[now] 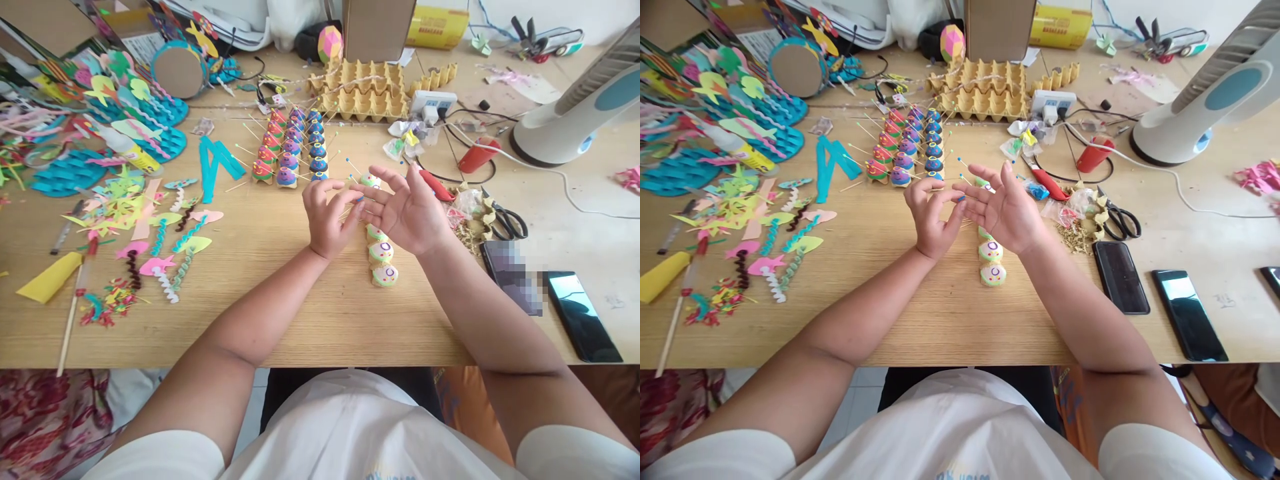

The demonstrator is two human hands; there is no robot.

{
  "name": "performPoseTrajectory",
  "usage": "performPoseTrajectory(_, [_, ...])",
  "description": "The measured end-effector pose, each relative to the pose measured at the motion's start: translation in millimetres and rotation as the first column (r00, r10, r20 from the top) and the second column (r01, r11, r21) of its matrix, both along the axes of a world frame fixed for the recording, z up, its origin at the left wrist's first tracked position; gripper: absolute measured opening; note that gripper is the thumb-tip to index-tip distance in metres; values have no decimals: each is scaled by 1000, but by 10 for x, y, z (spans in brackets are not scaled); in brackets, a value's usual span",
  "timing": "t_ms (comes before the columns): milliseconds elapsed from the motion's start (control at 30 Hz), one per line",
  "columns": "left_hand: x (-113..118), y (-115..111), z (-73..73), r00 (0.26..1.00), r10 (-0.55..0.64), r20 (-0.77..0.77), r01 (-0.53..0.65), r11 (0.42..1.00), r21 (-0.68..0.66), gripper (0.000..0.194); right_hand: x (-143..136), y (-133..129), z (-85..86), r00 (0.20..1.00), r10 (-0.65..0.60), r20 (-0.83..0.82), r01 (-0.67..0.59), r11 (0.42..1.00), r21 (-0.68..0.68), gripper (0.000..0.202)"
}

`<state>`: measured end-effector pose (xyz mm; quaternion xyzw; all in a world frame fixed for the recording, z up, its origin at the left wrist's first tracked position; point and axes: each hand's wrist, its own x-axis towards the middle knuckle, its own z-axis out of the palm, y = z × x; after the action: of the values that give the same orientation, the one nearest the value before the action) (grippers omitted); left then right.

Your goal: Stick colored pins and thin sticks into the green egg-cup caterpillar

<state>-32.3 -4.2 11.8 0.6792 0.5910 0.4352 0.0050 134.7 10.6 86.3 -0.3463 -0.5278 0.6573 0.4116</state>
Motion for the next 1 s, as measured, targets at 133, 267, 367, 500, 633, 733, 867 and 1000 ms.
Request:
performPoseTrajectory(133, [-33,37,-40,999,29,-30,-27,999,42,38,-17,-4,-31,998,-39,44,38,999,27,56])
performPoseTrajectory(267, [-32,40,-56,999,27,-37,-25,999,47,37,44,15,-120,992,-25,126,21,999,30,40])
performPoseTrajectory(367, [-23,33,-41,1000,-25,8,25,1000,-12,32,85,60,-170,984,8,177,-8,1000,0,37])
performPoseTrajectory(500, [-24,22,-30,999,-44,-30,44,999,-2,32,100,116,-191,985,20,171,-16,1000,-26,39])
performPoseTrajectory(633, [-40,17,-40,994,-34,-102,39,998,41,35,108,132,-184,985,23,171,-18,999,-30,41])
performPoseTrajectory(733, [-55,21,-44,993,-46,-113,49,998,27,35,115,139,-185,983,1,183,3,1000,-25,41])
performPoseTrajectory(867, [-73,33,-55,994,-85,-65,85,996,-6,30,125,167,-222,980,-9,197,11,1000,-6,41])
performPoseTrajectory(1000, [-88,71,-116,994,-103,-37,106,990,89,32,129,183,-260,983,-1,181,-3,1000,20,42])
